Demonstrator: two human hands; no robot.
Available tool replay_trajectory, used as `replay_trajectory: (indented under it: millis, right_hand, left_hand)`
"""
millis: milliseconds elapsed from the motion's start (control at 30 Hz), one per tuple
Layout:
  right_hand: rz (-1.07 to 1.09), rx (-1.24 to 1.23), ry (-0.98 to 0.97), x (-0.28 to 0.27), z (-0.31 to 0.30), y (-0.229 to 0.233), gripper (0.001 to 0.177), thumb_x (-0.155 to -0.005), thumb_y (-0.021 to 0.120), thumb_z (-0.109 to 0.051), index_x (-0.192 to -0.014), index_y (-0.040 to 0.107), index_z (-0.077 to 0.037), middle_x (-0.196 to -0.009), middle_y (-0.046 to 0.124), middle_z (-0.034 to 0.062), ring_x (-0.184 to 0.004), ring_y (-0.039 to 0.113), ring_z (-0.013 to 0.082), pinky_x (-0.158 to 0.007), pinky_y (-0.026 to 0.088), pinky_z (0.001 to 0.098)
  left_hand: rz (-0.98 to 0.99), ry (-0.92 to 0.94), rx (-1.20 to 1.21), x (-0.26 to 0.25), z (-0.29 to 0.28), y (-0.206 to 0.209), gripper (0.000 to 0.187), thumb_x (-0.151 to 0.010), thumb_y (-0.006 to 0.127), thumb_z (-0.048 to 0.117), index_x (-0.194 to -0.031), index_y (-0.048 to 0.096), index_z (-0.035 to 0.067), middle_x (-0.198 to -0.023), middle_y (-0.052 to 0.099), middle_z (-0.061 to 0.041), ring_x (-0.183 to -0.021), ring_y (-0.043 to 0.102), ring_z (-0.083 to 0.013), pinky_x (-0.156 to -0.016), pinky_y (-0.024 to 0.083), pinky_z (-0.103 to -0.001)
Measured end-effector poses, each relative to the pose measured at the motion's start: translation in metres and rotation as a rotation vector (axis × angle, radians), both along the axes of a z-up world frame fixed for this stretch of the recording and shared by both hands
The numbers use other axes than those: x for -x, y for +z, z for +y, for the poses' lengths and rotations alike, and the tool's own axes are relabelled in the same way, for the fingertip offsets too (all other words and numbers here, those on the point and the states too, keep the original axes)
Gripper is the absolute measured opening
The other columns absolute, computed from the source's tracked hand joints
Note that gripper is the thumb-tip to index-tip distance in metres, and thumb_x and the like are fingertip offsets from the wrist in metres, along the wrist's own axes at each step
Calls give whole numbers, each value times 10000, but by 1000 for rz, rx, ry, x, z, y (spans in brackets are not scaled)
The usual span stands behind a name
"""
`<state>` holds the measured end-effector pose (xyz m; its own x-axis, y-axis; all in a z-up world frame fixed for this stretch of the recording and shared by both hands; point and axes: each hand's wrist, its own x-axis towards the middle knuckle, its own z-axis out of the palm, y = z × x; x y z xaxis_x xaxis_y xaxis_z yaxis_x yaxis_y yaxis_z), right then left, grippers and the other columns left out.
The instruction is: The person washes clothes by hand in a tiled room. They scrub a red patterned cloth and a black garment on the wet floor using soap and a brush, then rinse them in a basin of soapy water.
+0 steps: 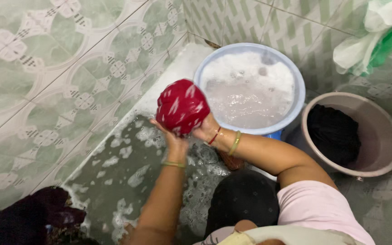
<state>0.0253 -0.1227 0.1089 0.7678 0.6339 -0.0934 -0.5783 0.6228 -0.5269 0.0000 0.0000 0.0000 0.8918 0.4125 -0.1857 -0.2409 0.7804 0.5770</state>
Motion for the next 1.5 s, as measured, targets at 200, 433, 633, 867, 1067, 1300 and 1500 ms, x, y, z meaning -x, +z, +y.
replay_trajectory:
  millis: [200,433,633,867,1067,1300,1500]
  right_hand:
    - [148,-147,183,16,18,-86,325,-988,620,-254,-1176,684,3,-1276,663,172,-1248,576,304,-1049,537,489]
    - [-315,359,519,15,-30,-107,616,-896,699,-320,-1448,494,-142,-1449,549,142,-1337,516,299,-1107,471,461]
    - [297,-273,545,13,-27,-103,808,-872,722,-577,-1401,550,10,-1418,527,304,-1312,533,470,-1051,505,643]
    - [-121,225,175,-7,-13,-104,447,-991,714,-275,-1340,628,-10,-1285,650,244,-1171,651,314,-956,567,460]
    - [-878,555,-220,5,8,-63,436,-784,836,-246,-1151,667,-81,-1208,641,118,-1160,643,287,-1018,546,491]
    - [-1671,688,-540,28,10,-22,462,-687,920,-194,-1062,654,-142,-1164,611,67,-1214,588,315,-1042,520,456]
    - [-1932,603,-443,46,11,-17,470,-622,878,-173,-1059,705,-157,-1196,643,23,-1213,584,313,-1026,520,486]
  left_hand:
    - [-350,155,376,27,-22,-6,873,-888,379,827,-1388,597,145,-1435,566,-141,-1306,533,-356,-1060,515,-555]
    - [-210,117,-13,43,37,45,631,-916,681,462,-1373,602,33,-1326,614,-209,-1211,638,-378,-1041,562,-550]
    - [-321,-367,-589,55,28,53,658,-740,839,270,-1326,609,76,-1321,608,-134,-1238,602,-278,-1108,479,-461]
    - [-158,-42,-68,62,9,25,269,-915,671,301,-1092,624,104,-1290,653,-133,-1230,637,-311,-1084,539,-531]
    - [76,-227,236,45,21,35,468,-941,479,439,-1103,685,52,-1154,690,-164,-1051,696,-341,-911,602,-510]
    - [321,-675,106,11,65,51,286,-962,630,377,-973,700,100,-892,721,-90,-817,714,-246,-782,626,-424]
    - [554,-983,-228,-8,86,52,225,-909,787,313,-855,658,136,-762,670,-54,-656,651,-214,-585,549,-373]
